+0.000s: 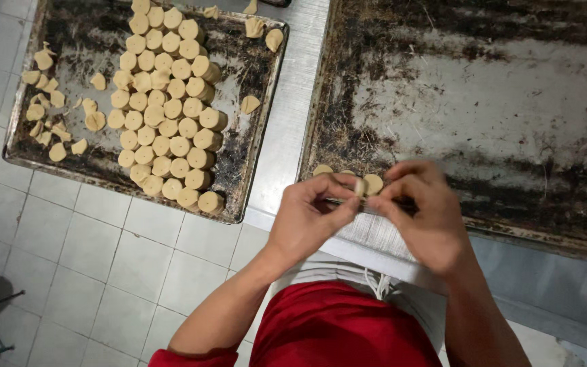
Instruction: The person arranges small pre-cut circles of dough onto several metal baking trays by hand. The person picks up pieces of dough from a large pile on one tray and places them in neat rows on another tray.
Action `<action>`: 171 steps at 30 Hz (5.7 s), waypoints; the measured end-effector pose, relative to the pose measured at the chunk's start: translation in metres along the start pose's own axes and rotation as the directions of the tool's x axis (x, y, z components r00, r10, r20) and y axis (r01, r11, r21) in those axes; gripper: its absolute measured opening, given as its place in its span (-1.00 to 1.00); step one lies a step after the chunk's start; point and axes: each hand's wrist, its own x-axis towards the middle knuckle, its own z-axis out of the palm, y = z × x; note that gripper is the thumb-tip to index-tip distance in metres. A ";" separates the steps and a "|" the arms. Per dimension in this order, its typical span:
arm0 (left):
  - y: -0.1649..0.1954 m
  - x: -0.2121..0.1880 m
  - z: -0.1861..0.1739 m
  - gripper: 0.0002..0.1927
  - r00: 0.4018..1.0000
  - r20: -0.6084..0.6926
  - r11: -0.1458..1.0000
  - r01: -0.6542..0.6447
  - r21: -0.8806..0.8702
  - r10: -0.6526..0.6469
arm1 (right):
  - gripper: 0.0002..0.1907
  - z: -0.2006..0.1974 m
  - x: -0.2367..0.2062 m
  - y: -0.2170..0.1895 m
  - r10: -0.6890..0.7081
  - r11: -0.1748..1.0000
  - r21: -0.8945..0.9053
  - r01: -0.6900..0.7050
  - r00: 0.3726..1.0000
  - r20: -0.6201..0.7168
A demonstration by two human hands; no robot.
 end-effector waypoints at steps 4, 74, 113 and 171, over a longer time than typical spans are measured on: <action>-0.007 0.003 0.017 -0.92 0.999 0.034 0.997 -0.038 -0.063 0.040 | -0.89 -0.009 -0.007 0.006 0.024 0.986 0.163 -0.026 1.000 0.015; 0.003 0.052 0.105 -0.61 0.943 0.331 0.999 -0.006 0.053 -0.012 | -0.78 -0.092 -0.050 0.049 0.014 0.997 0.073 -0.001 0.983 -0.184; -0.017 0.068 0.230 -0.67 0.891 0.424 0.978 0.090 0.186 -0.162 | -0.81 -0.190 -0.101 0.117 0.212 0.977 0.010 -0.212 0.970 -0.121; -0.032 0.110 0.349 -0.64 0.859 0.512 0.999 -0.003 0.049 -0.022 | -0.76 -0.287 -0.109 0.188 0.080 0.983 -0.127 -0.131 0.935 -0.345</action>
